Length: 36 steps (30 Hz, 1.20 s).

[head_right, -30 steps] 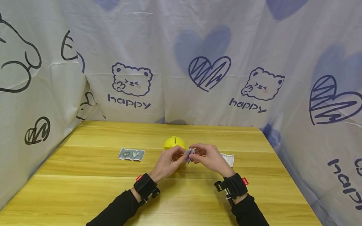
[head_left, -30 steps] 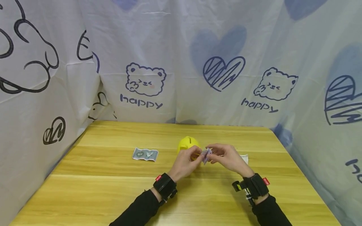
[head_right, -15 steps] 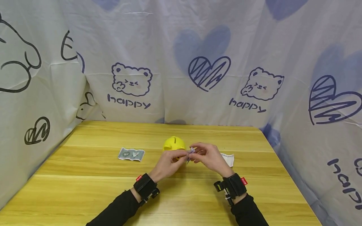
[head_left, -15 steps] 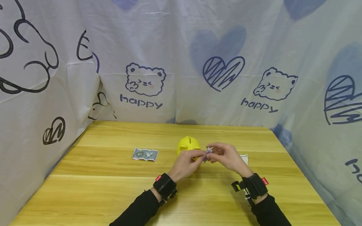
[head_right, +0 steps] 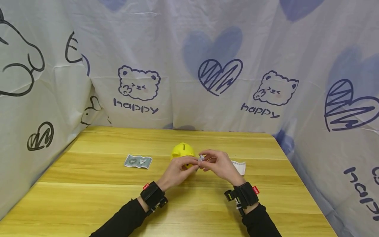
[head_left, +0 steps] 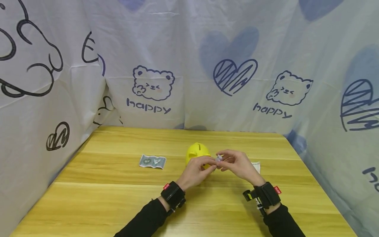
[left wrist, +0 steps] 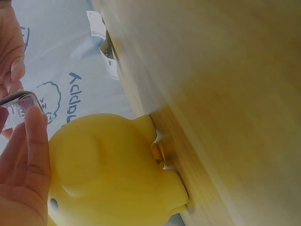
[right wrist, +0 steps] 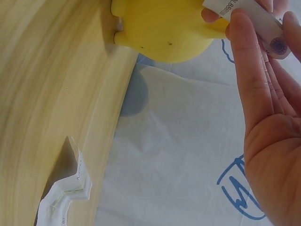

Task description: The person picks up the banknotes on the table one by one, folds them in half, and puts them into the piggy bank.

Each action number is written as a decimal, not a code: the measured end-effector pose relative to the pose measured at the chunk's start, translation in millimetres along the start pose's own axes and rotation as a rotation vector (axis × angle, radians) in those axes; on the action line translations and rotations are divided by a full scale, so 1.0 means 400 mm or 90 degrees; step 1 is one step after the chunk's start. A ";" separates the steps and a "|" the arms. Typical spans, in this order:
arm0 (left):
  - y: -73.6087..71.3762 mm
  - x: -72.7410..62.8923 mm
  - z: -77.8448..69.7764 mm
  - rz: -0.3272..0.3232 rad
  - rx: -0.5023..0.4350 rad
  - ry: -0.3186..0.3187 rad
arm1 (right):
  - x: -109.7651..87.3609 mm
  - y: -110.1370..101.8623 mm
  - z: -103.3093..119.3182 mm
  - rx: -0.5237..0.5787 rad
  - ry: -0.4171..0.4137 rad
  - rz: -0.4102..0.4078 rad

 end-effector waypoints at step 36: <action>-0.001 -0.003 -0.003 -0.002 -0.010 -0.013 | 0.027 0.013 -0.092 -0.029 -0.046 0.000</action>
Point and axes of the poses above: each hand's wrist, its own x-axis towards the middle knuckle, its own y-axis out of the palm, z = x × y, the point moved 1 cm from there along x, towards the middle knuckle, and after that the axes turned 6 degrees about x, right-handed, at the moved point
